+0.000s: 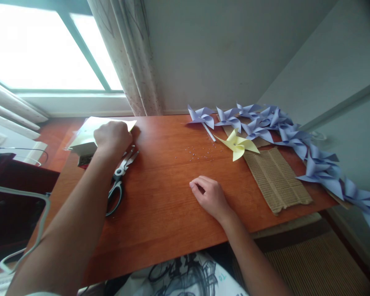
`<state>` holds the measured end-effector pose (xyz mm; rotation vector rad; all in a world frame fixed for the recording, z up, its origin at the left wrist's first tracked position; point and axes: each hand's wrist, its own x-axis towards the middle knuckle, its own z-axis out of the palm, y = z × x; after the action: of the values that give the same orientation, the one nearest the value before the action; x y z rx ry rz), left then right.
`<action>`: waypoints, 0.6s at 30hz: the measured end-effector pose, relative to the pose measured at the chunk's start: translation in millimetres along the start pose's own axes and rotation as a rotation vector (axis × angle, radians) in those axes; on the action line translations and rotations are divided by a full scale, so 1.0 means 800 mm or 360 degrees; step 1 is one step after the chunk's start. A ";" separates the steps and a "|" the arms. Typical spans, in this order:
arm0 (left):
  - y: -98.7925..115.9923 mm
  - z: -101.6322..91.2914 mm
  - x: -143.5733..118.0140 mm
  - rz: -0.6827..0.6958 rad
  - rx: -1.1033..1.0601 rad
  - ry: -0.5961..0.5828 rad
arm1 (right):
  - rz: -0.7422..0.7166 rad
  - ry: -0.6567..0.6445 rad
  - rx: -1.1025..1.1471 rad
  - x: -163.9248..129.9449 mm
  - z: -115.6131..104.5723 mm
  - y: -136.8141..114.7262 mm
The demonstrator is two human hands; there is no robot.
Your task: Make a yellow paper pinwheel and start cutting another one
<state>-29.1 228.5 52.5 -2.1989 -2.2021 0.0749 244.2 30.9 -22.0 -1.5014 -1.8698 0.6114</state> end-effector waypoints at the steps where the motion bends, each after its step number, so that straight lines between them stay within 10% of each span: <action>1: -0.001 0.001 0.000 -0.0003 -0.0021 0.0001 | 0.0001 0.0000 -0.0002 0.000 0.000 0.000; 18: 0.037 -0.056 -0.057 0.0250 -0.0038 0.0483 | 0.0025 0.0002 0.0041 0.002 -0.001 -0.001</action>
<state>3.1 183.8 96.0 -2.2184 -1.8801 -0.2650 244.1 32.1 -20.3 -1.5012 -1.8441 0.6392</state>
